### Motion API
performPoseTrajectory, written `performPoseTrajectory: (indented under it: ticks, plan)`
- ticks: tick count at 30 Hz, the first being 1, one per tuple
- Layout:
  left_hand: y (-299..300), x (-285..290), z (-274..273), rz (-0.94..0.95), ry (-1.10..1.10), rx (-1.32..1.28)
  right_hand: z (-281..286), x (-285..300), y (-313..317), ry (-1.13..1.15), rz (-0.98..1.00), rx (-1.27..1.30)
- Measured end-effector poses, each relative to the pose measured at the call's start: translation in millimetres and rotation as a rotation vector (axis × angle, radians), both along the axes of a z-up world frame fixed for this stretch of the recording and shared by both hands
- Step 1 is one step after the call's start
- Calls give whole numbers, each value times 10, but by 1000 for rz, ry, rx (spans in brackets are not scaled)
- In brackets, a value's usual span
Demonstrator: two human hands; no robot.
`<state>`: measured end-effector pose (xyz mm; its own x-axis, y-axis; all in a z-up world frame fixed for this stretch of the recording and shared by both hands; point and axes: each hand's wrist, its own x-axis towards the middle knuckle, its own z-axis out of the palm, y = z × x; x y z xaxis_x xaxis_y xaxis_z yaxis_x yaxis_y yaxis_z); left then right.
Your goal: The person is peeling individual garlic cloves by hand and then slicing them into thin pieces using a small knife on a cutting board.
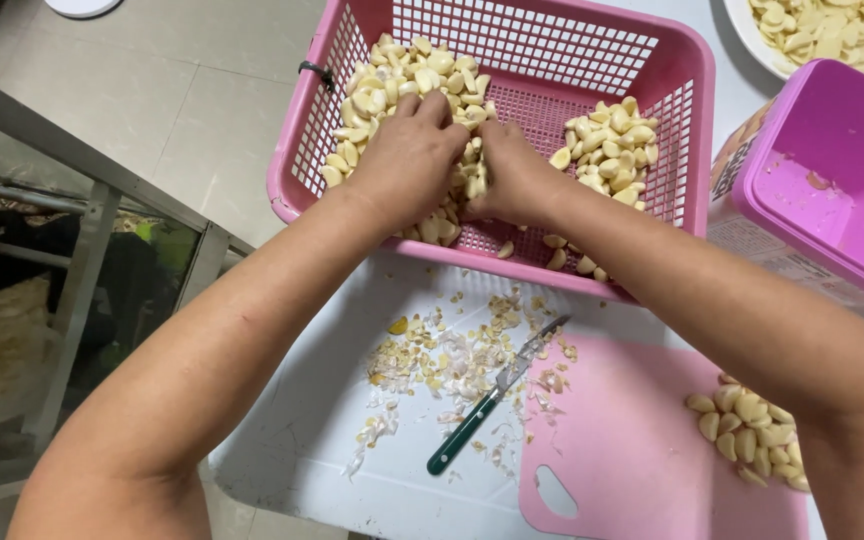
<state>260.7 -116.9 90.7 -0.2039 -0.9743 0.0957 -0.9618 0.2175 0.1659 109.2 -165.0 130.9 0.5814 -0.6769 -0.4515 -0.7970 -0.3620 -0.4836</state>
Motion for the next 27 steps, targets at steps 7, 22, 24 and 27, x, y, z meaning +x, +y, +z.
performPoseTrajectory:
  ticks: [7,22,24,27]
  plan:
    - [21,-62,59,183,16,57,122,65,158,-67,-44,86]
    - [61,-92,104,354,55,213,192,157,197,-48,3,198]
    - [76,-116,162,364,77,282,253,152,197,-57,-17,239]
    - [11,-65,35,420,180,278,143,96,154,-128,-119,375]
